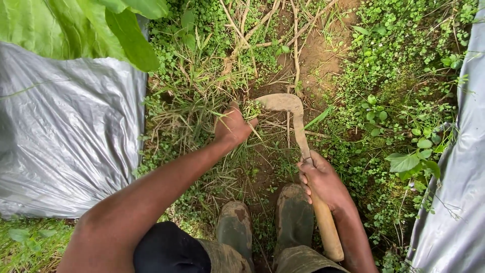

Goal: The person uses a sickle to cut weeds and dry plant debris along the edges of a garden bed covered with plastic sheeting. They gather the cut weeds and debris by hand, moving them aside to clear the path between rows of leafy green vegetables.

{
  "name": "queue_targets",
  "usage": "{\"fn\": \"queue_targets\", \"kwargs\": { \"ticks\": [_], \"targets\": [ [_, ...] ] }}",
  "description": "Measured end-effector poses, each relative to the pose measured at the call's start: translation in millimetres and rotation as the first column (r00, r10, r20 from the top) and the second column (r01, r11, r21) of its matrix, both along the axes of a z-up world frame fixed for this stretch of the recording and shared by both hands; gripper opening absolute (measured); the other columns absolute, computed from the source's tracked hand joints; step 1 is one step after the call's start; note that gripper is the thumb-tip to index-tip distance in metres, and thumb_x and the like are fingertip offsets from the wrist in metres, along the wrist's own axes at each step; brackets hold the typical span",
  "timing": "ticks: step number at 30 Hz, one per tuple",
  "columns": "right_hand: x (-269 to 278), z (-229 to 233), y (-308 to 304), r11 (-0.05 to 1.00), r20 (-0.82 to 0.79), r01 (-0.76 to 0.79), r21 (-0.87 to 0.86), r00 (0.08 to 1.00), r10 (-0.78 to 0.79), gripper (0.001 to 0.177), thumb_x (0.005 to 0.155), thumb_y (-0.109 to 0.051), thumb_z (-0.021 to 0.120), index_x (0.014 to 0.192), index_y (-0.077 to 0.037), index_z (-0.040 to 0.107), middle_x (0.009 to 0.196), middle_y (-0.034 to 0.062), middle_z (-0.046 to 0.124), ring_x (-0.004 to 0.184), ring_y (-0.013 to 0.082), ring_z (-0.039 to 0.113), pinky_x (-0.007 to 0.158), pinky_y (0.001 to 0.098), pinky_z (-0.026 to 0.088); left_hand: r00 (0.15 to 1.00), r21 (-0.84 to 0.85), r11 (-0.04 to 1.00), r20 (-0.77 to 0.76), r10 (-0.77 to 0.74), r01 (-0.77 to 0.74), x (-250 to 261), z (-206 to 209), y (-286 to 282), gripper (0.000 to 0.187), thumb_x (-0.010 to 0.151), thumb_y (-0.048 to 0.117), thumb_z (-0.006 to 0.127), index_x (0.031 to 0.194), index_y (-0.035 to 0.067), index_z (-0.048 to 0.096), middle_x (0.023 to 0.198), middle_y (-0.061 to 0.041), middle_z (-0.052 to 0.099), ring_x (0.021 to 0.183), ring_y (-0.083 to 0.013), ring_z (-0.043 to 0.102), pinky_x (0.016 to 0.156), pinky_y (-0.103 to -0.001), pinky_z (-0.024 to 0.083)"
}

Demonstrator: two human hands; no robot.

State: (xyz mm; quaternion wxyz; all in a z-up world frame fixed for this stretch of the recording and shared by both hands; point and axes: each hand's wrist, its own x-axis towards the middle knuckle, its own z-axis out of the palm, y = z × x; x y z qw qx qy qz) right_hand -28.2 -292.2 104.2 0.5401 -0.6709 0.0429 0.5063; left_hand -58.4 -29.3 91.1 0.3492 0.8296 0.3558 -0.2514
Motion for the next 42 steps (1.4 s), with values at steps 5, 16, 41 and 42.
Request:
{"fn": "queue_targets", "kwargs": {
  "ticks": [5,16,41,42],
  "targets": [
    [11.3,31.3,1.0,0.997,0.184,-0.022,-0.071,0.982,0.035,0.018,0.098,0.002,0.042,0.112,0.009,0.053,0.058,0.0091,0.045,0.035,0.0194,0.05,0.023,0.0363,0.048,0.999,0.004,0.999,-0.034,0.041,-0.041,-1.6,-40.4,-2.6,0.072,0.095,0.057,0.059,0.14,0.002,0.045,0.119,-0.02,0.068,0.116,-0.0396,0.067,0.091,-0.056,0.057],
    [17.2,40.2,-8.8,0.938,0.482,0.265,0.225,0.806,-0.343,0.001,0.102,0.002,0.045,0.103,0.001,0.044,0.056,0.0078,0.046,0.036,0.0158,0.048,0.027,0.0335,0.048,0.938,0.124,0.946,0.144,-0.316,0.299,-1.0,35.6,-14.2,0.054,0.104,0.034,0.059,0.14,-0.006,0.053,0.073,-0.017,0.066,0.079,-0.0345,0.076,0.104,-0.067,0.05],
    [31.5,27.5,-3.2,0.874,0.668,0.312,0.372,0.564,-0.485,0.001,0.108,0.003,0.043,0.108,0.002,0.044,0.057,0.008,0.047,0.038,0.0163,0.049,0.036,0.032,0.047,0.239,0.8,0.579,0.538,-0.808,0.157,45.4,100.7,16.9,0.031,0.084,0.034,0.081,0.094,0.006,0.071,0.07,-0.012,0.072,0.062,-0.0257,0.071,0.062,-0.033,0.05],
    [32.2,28.6,-4.4,0.868,0.673,0.322,0.377,0.549,-0.496,0.002,0.109,0.003,0.042,0.109,0.003,0.044,0.058,0.0086,0.047,0.038,0.0168,0.049,0.037,0.0325,0.047,0.188,0.827,0.551,0.527,-0.829,0.112,47.7,104.3,18.1,0.032,0.084,0.037,0.079,0.094,0.008,0.069,0.07,-0.011,0.071,0.061,-0.0243,0.07,0.061,-0.031,0.048]
  ]
}}
